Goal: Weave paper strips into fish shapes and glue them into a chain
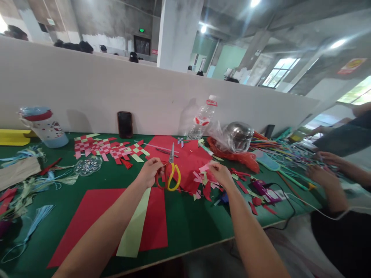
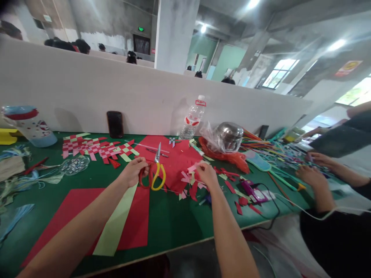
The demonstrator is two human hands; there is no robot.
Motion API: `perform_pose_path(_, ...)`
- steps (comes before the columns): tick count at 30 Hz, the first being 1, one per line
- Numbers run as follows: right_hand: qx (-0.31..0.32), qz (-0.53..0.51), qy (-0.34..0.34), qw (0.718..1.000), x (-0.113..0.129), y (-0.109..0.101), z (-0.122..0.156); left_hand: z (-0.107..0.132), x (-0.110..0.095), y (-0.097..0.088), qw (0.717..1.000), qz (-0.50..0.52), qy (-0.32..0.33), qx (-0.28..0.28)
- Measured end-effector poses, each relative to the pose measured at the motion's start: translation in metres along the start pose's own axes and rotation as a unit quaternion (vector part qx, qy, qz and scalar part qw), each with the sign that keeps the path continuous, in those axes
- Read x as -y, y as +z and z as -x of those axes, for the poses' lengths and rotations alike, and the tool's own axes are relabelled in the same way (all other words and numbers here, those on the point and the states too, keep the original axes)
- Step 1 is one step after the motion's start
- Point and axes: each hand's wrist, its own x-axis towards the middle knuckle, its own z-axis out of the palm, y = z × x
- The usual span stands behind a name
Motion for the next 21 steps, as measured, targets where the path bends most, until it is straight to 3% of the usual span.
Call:
perform_pose_path(4,0.004,0.138,-0.015,0.99,-0.015,-0.024,0.005,-0.015,0.027,0.047,0.995,-0.071,-0.052,0.038)
perform_pose_path(8,-0.03,0.206,-0.06,0.976,-0.02,-0.037,0.021,-0.036,0.053,0.094,0.983,-0.147,-0.085,0.062)
perform_pose_path(13,-0.038,0.235,-0.136,0.962,-0.022,-0.026,0.061,-0.058,0.078,0.137,0.959,-0.265,-0.072,0.076)
perform_pose_path(17,-0.011,0.256,-0.175,0.951,-0.02,0.006,0.084,-0.066,0.083,0.147,0.914,-0.395,-0.014,0.094)
perform_pose_path(21,0.018,0.275,-0.186,0.943,-0.017,0.031,0.09,-0.067,0.064,0.128,0.82,-0.559,0.073,0.102)
